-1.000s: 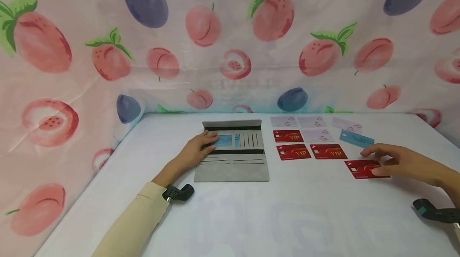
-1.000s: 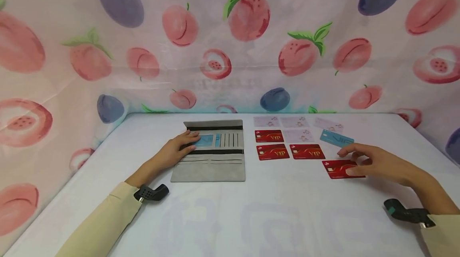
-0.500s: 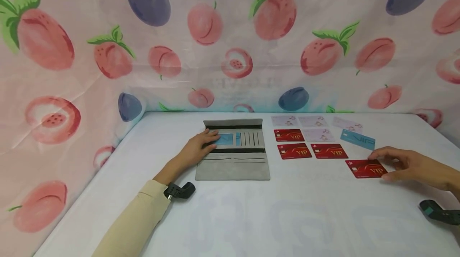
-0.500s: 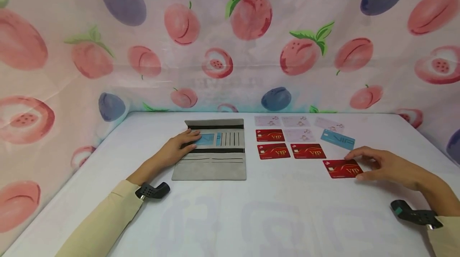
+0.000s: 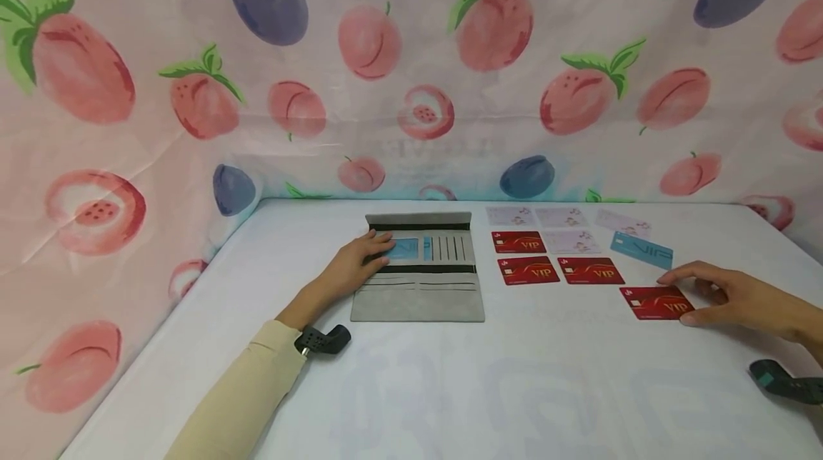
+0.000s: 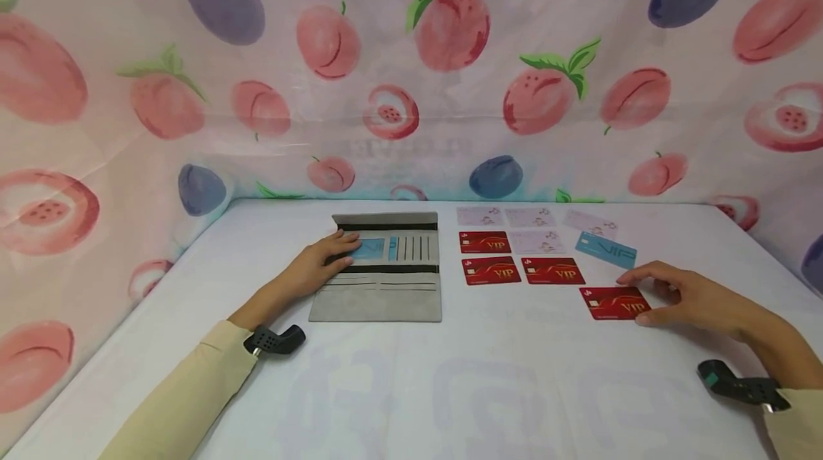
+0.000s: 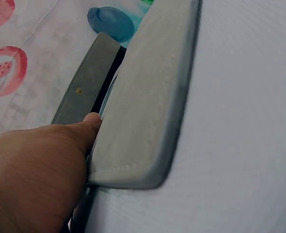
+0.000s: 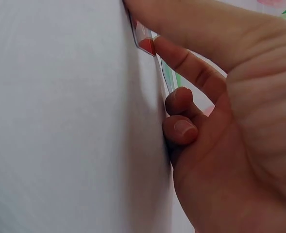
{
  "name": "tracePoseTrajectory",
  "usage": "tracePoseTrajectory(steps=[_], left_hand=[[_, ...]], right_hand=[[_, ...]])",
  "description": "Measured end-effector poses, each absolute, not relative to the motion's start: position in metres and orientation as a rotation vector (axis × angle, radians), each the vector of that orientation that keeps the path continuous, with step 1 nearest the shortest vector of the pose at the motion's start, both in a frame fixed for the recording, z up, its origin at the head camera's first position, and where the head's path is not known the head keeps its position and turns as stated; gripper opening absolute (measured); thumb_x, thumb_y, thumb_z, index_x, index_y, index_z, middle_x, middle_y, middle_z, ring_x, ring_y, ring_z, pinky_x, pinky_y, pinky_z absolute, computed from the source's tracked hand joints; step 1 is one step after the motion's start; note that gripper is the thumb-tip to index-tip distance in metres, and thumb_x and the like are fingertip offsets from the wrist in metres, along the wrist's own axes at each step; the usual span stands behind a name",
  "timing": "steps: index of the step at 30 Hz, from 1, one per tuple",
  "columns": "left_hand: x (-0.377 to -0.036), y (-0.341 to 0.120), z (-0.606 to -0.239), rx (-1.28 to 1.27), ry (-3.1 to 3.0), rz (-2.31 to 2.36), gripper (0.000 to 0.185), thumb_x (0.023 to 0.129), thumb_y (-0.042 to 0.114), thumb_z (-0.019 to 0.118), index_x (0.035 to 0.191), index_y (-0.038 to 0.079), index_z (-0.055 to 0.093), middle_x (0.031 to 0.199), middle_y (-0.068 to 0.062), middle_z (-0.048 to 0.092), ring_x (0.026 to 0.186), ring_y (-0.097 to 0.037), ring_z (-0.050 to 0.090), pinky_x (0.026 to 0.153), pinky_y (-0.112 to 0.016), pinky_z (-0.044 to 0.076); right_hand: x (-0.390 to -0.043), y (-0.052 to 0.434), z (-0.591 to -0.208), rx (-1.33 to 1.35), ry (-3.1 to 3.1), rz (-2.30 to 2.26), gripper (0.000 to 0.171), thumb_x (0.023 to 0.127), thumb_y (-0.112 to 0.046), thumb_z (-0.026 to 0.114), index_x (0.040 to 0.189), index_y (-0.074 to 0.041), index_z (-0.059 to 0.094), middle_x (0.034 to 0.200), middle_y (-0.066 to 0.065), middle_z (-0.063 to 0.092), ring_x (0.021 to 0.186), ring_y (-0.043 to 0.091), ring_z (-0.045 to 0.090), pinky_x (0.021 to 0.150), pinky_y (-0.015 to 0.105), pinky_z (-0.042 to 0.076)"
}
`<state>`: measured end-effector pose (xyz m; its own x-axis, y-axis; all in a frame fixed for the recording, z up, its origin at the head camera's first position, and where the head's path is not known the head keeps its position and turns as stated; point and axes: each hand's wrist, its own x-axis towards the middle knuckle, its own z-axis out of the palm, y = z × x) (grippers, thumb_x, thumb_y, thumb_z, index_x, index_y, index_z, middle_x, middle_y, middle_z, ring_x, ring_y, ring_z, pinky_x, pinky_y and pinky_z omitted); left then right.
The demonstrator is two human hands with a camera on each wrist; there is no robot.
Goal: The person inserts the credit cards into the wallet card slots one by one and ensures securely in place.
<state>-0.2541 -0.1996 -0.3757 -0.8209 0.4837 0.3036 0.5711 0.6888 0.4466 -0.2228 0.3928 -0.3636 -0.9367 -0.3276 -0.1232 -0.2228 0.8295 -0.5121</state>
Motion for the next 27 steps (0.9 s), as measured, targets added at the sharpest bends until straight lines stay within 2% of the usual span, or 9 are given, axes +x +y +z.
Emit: tracePoseTrajectory(steps=[2, 5, 9, 11, 13, 18, 20, 24, 27], left_hand=[[-0.2544, -0.1993, -0.3764, -0.863, -2.736, -0.799, 0.042, 0.097, 0.015, 0.057, 0.134, -0.003, 0.052, 0.144, -0.017, 0.043, 0.137, -0.041, 0.027, 0.11, -0.054, 0.023], [-0.2544, -0.1988, -0.3768, -0.858, -2.74, -0.801, 0.042, 0.097, 0.015, 0.057, 0.134, -0.003, 0.052, 0.144, -0.017, 0.044, 0.137, -0.041, 0.027, 0.11, -0.054, 0.023], [-0.2535, -0.1987, -0.3765, -0.849, -2.746, -0.808, 0.042, 0.097, 0.016, 0.057, 0.134, -0.003, 0.052, 0.144, -0.017, 0.044, 0.138, -0.04, 0.027, 0.11, -0.054, 0.022], [-0.2536, -0.1989, -0.377, -0.851, -2.745, -0.802, 0.042, 0.097, 0.016, 0.057, 0.134, -0.003, 0.052, 0.143, -0.018, 0.044, 0.137, -0.04, 0.027, 0.11, -0.054, 0.022], [-0.2533, -0.199, -0.3768, -0.855, -2.743, -0.8, 0.042, 0.097, 0.016, 0.057, 0.134, -0.003, 0.052, 0.143, -0.018, 0.044, 0.137, -0.04, 0.027, 0.11, -0.054, 0.023], [-0.253, -0.1994, -0.3762, -0.861, -2.736, -0.798, 0.042, 0.097, 0.016, 0.057, 0.134, -0.003, 0.052, 0.143, -0.017, 0.044, 0.137, -0.041, 0.027, 0.11, -0.054, 0.023], [-0.2537, -0.1999, -0.3768, -0.859, -2.732, -0.793, 0.042, 0.097, 0.016, 0.057, 0.134, -0.003, 0.052, 0.143, -0.018, 0.044, 0.137, -0.041, 0.028, 0.11, -0.054, 0.023], [-0.2545, -0.1997, -0.377, -0.856, -2.732, -0.788, 0.042, 0.097, 0.016, 0.057, 0.134, -0.003, 0.053, 0.143, -0.018, 0.044, 0.137, -0.041, 0.028, 0.11, -0.054, 0.023], [-0.2533, -0.1992, -0.3759, -0.842, -2.751, -0.789, 0.043, 0.097, 0.017, 0.057, 0.135, -0.002, 0.052, 0.144, -0.017, 0.043, 0.137, -0.04, 0.027, 0.11, -0.053, 0.023]], right_hand=[[-0.2224, 0.393, -0.3639, -0.426, 2.805, -0.734, 0.067, 0.072, -0.036, 0.082, 0.127, -0.008, 0.054, 0.13, 0.027, 0.043, 0.108, 0.044, 0.037, 0.087, 0.057, 0.048], [-0.2219, 0.3925, -0.3641, -0.417, 2.811, -0.717, 0.071, 0.071, -0.037, 0.082, 0.129, -0.007, 0.054, 0.129, 0.027, 0.044, 0.107, 0.042, 0.038, 0.085, 0.052, 0.05], [-0.2222, 0.3919, -0.3637, -0.396, 2.824, -0.702, 0.076, 0.07, -0.036, 0.083, 0.131, -0.003, 0.052, 0.124, 0.025, 0.046, 0.103, 0.036, 0.04, 0.074, 0.032, 0.053], [-0.2225, 0.3919, -0.3637, -0.389, 2.827, -0.698, 0.077, 0.069, -0.035, 0.083, 0.131, -0.001, 0.051, 0.12, 0.023, 0.047, 0.101, 0.035, 0.041, 0.071, 0.029, 0.053], [-0.2226, 0.392, -0.3636, -0.386, 2.833, -0.693, 0.078, 0.069, -0.033, 0.084, 0.131, 0.0, 0.051, 0.118, 0.024, 0.047, 0.099, 0.035, 0.042, 0.07, 0.03, 0.054], [-0.2216, 0.391, -0.3631, -0.418, 2.855, -0.692, 0.075, 0.07, -0.031, 0.084, 0.131, -0.001, 0.051, 0.123, 0.029, 0.046, 0.102, 0.039, 0.044, 0.076, 0.043, 0.056], [-0.2214, 0.39, -0.3631, -0.434, 2.866, -0.704, 0.074, 0.071, -0.03, 0.083, 0.13, 0.0, 0.051, 0.124, 0.028, 0.047, 0.101, 0.036, 0.045, 0.075, 0.04, 0.056], [-0.2216, 0.3899, -0.3633, -0.455, 2.888, -0.717, 0.067, 0.073, -0.026, 0.082, 0.127, 0.001, 0.054, 0.108, 0.017, 0.054, 0.087, 0.024, 0.048, 0.064, 0.027, 0.051], [-0.2221, 0.3915, -0.3631, -0.449, 2.885, -0.734, 0.06, 0.078, -0.023, 0.079, 0.128, 0.001, 0.055, 0.106, 0.017, 0.056, 0.088, 0.025, 0.049, 0.063, 0.029, 0.053]])
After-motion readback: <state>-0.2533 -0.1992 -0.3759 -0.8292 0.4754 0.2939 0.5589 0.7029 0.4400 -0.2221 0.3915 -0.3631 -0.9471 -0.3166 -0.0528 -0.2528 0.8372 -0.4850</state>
